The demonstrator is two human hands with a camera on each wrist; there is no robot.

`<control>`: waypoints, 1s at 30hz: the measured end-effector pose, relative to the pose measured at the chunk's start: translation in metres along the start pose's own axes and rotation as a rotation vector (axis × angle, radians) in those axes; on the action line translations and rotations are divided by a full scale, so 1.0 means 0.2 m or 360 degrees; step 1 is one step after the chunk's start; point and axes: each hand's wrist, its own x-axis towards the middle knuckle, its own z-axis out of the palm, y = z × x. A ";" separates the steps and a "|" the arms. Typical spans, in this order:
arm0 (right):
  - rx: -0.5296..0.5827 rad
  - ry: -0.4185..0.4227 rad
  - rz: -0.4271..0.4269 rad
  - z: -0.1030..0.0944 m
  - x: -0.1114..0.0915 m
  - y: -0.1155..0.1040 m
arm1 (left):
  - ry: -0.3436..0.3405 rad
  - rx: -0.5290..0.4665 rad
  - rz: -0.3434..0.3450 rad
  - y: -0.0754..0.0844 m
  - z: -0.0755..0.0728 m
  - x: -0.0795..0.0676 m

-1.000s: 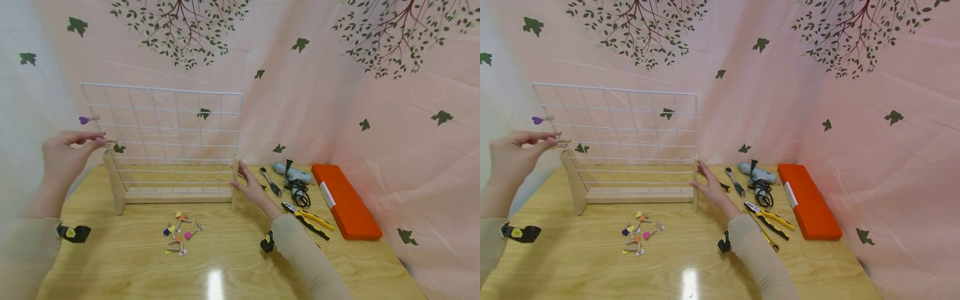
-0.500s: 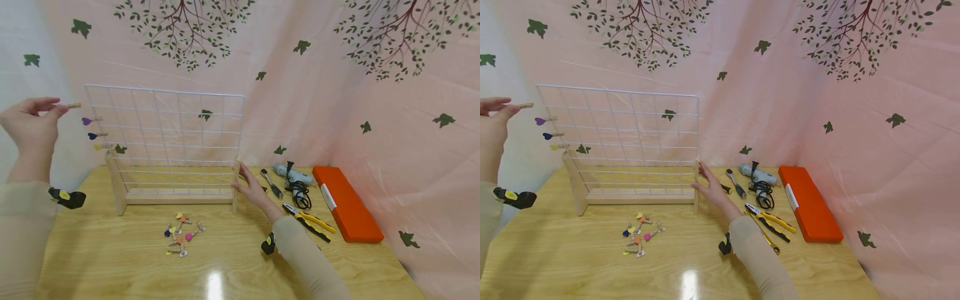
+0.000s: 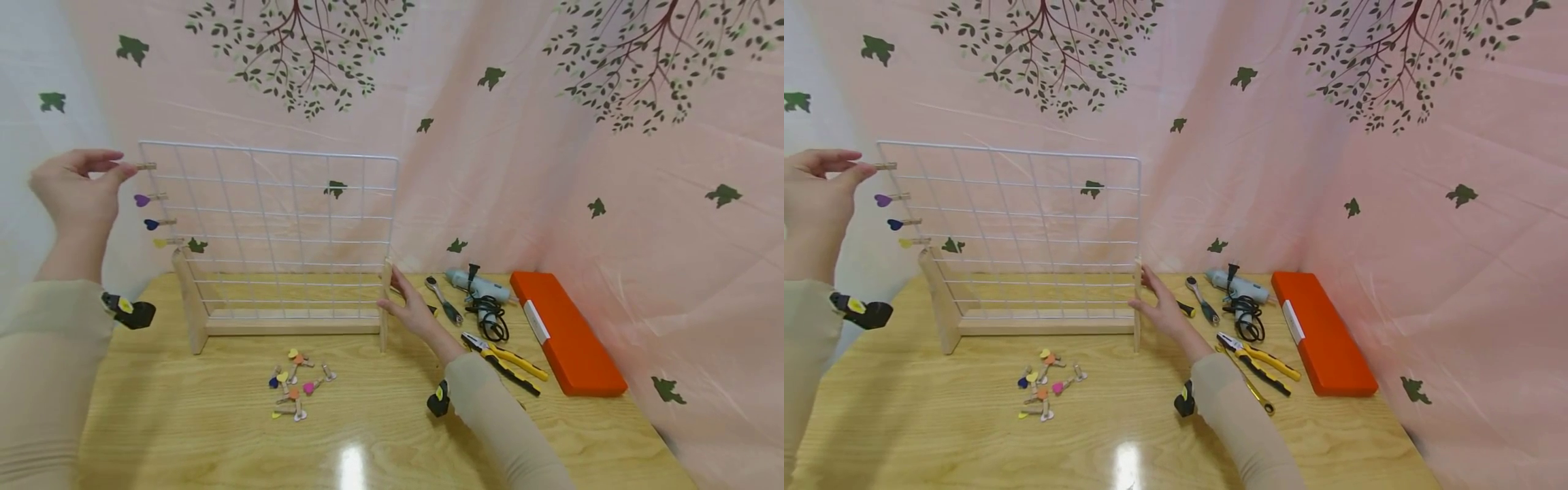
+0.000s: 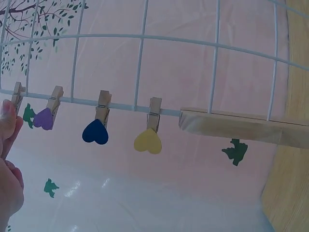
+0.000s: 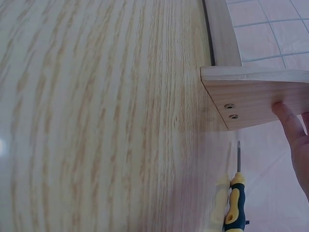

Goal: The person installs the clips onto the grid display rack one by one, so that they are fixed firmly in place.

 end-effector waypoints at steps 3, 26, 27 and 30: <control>-0.0003 -0.0005 0.0009 0.00 0.00 0.00 | -0.0017 0.0044 0.0003 -0.02 0.00 0.00; -0.0026 0.0015 -0.0023 0.00 -0.01 -0.02 | -0.0855 0.0459 0.0797 -0.27 0.20 -0.60; -0.0019 0.0018 -0.0027 0.00 -0.01 -0.02 | -0.0938 0.0469 0.0802 -0.31 0.22 -0.63; 0.0012 0.0041 -0.0058 0.00 0.00 -0.01 | -0.1134 0.0512 0.0832 -0.43 0.27 -0.73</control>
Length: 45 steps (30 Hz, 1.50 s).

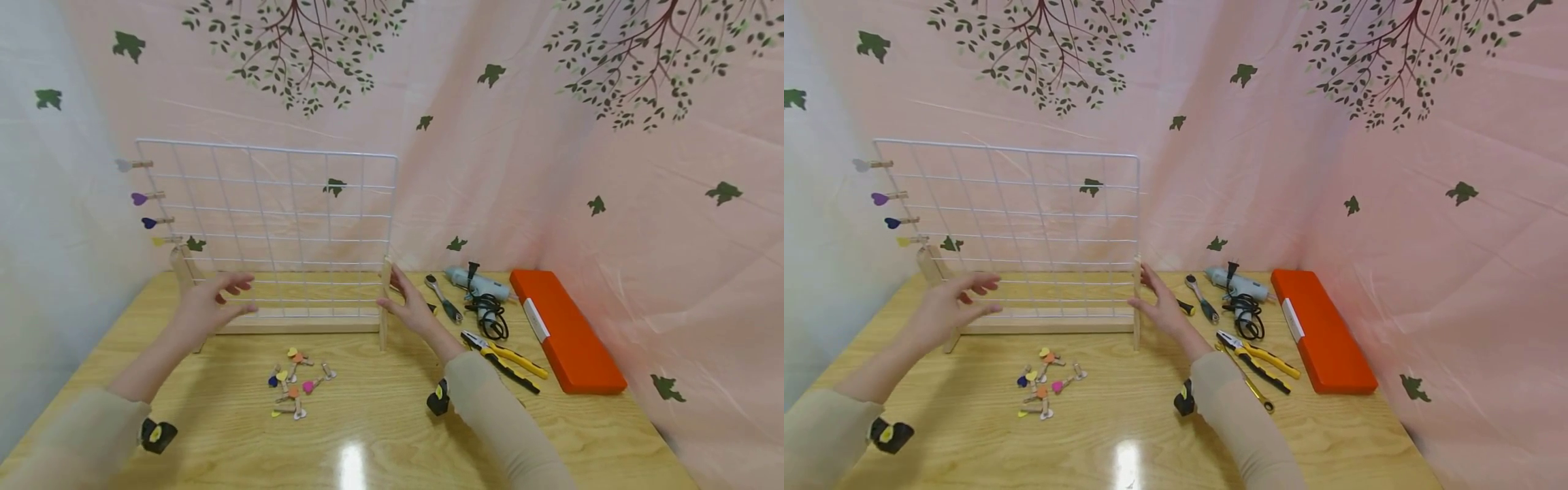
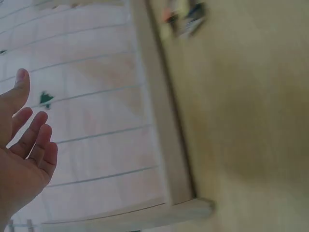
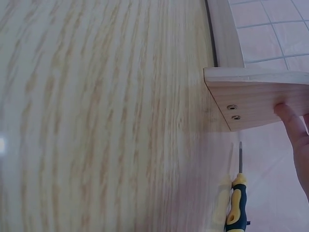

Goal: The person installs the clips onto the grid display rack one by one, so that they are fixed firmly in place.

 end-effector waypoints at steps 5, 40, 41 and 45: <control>0.0094 0.0049 -0.0177 0.01 0.00 0.02 | -0.0224 -0.0012 0.0049 -0.07 0.18 -0.11; 0.0109 0.0019 -0.0153 0.01 0.01 0.01 | -0.0362 -0.0215 0.0135 -0.12 0.12 -0.11; 0.0115 0.0019 -0.0158 0.01 0.01 0.01 | -0.0326 -0.0214 0.0127 -0.10 0.09 -0.09; 0.0138 0.0011 -0.0174 0.01 0.01 0.02 | -0.0155 -0.0189 0.0068 -0.01 -0.11 0.00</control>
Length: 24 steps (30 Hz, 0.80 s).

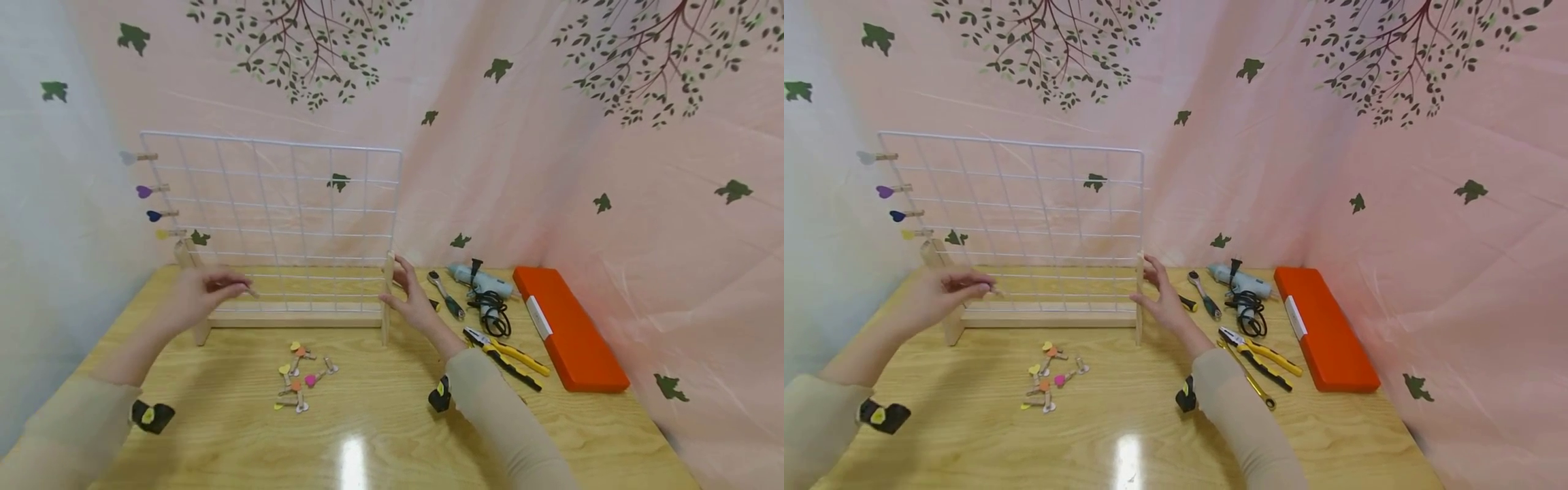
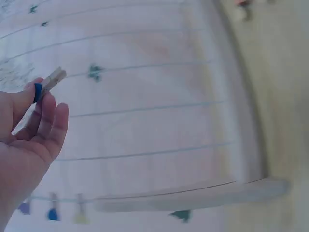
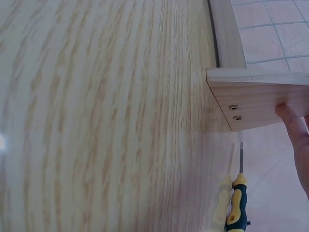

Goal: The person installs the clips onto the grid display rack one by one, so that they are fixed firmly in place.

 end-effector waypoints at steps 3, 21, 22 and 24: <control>0.0005 0.0004 -0.0001 0.00 0.00 0.01 | 0.0257 0.0072 0.0045 0.10 -0.17 0.09; -0.0003 0.0022 0.0038 0.00 0.00 0.01 | 0.1267 0.0307 -0.0283 0.30 -0.78 0.49; -0.0005 0.0019 0.0043 0.00 0.00 0.01 | 0.1249 0.0284 -0.0280 0.30 -0.78 0.50; -0.0002 0.0013 0.0046 0.00 0.00 0.00 | 0.1217 0.0236 -0.0265 0.28 -0.78 0.51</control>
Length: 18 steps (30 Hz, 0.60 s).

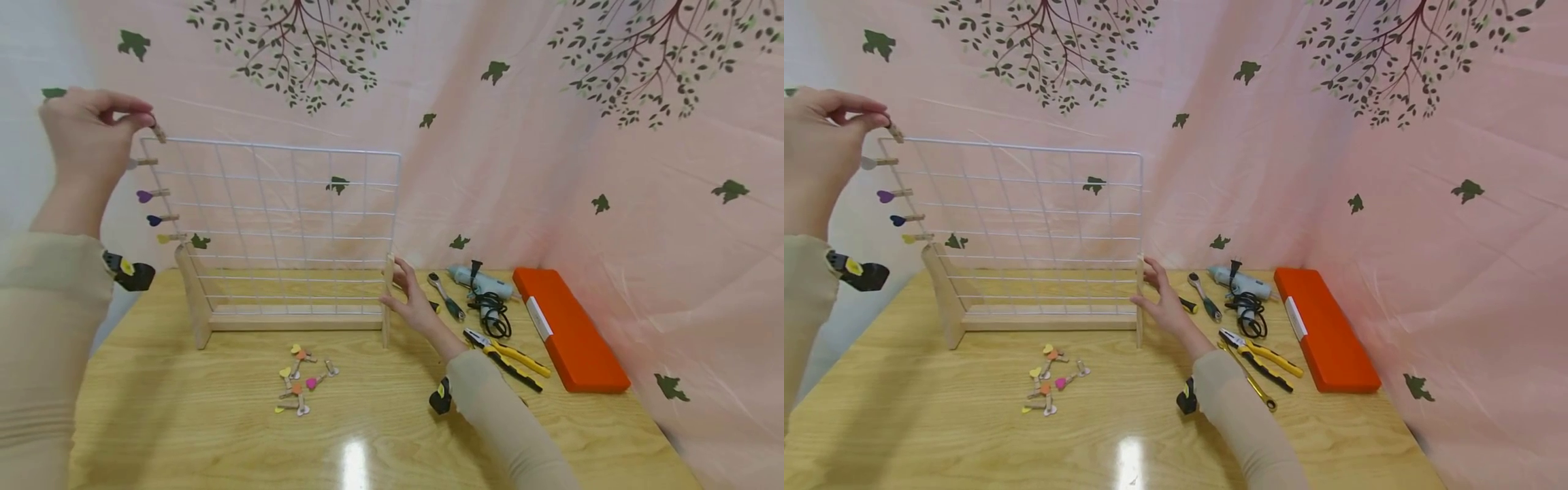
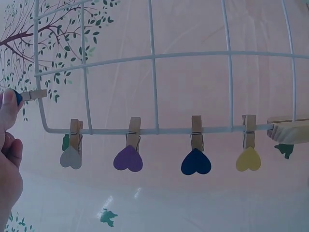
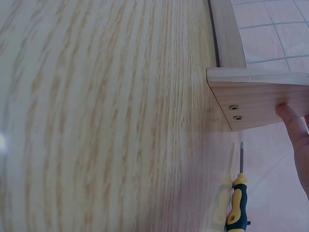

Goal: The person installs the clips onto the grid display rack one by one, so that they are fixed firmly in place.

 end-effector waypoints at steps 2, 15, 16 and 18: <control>0.0000 -0.0005 -0.0010 0.00 0.00 0.00 | -0.0051 -0.0039 -0.0016 -0.01 0.00 0.01; 0.0011 0.0000 -0.0048 0.00 0.00 0.01 | -0.0295 0.0048 -0.0079 -0.03 -0.01 0.00; 0.0008 0.0000 -0.0050 0.00 0.00 0.01 | -0.0283 0.0054 -0.0052 -0.03 -0.01 -0.02; 0.0005 0.0002 -0.0048 0.00 0.00 0.01 | -0.0238 0.0072 0.0006 -0.01 -0.01 -0.07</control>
